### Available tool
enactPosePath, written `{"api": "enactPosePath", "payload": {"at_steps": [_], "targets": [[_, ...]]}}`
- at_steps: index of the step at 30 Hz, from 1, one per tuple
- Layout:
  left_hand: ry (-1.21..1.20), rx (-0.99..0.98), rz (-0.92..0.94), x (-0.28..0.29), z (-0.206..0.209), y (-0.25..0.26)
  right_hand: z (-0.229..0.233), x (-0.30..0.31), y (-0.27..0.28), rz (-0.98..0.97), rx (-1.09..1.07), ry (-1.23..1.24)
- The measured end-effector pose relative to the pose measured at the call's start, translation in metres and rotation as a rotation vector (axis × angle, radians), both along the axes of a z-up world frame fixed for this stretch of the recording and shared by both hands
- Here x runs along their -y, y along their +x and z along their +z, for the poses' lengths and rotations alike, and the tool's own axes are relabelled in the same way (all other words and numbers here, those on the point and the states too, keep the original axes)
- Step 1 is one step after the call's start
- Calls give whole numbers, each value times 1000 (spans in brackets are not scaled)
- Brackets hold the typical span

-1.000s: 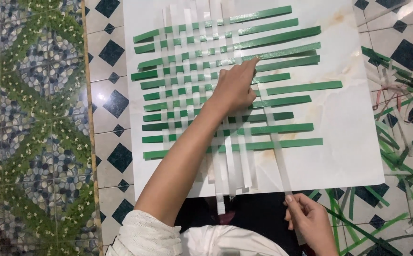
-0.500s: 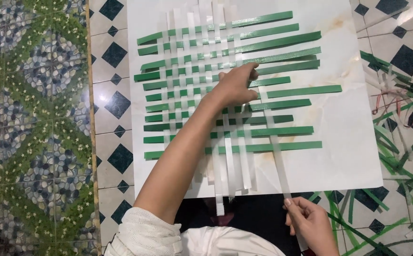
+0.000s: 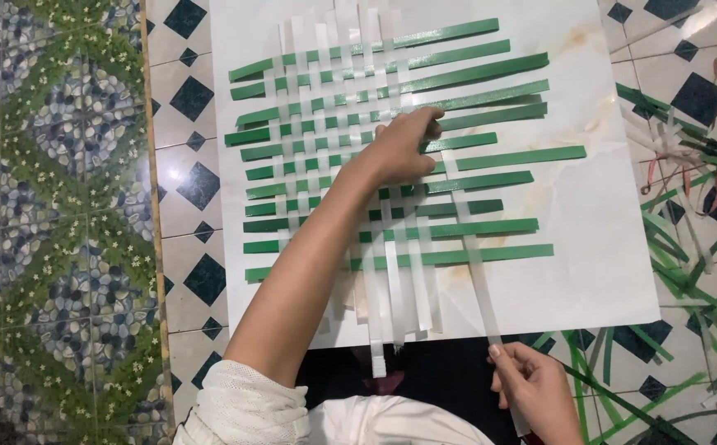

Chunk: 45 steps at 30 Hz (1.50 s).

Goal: Weaving green and white plastic strips together on a flat surface to create a mat or bag component.

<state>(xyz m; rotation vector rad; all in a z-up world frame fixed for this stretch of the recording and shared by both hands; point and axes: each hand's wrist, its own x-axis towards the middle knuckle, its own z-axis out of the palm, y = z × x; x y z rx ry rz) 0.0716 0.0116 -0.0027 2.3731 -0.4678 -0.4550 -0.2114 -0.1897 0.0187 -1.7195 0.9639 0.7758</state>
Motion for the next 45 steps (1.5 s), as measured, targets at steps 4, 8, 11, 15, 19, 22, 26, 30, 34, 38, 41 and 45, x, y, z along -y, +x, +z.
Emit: {"api": "enactPosePath", "payload": {"at_steps": [4,8,11,15,19,22,26,30,34,38,41,45], "targets": [[65,105,-82,1,-4,-1,5,-3,2,9,-14,-22],[63,203,-116,4,-14,0,6,-3,2,7,0,-20],[-11,174,-79,4,-12,1,4,-3,1,6,-21,-31],[-45,101,-14,4,-11,5,10,-6,4,-25,-14,-18],[-107,-21,62,7,-1,6,10,-7,3,-51,1,-20],[-132,-82,85,6,5,6,0,-6,-4,-66,41,-8],[-129,-68,86,7,5,6,-2,-11,-9,-85,114,-16],[-162,-62,78,6,0,8,-4,-13,-11,-77,150,-17],[-170,-71,68,5,-2,9,1,-15,-7,-61,102,-32],[-130,-61,68,7,4,7,-1,-16,-10,-79,163,-11],[-118,-31,67,6,-1,8,-3,-16,-11,-104,132,9],[-25,35,10,3,-19,12,-4,-16,-12,-100,171,13]]}}
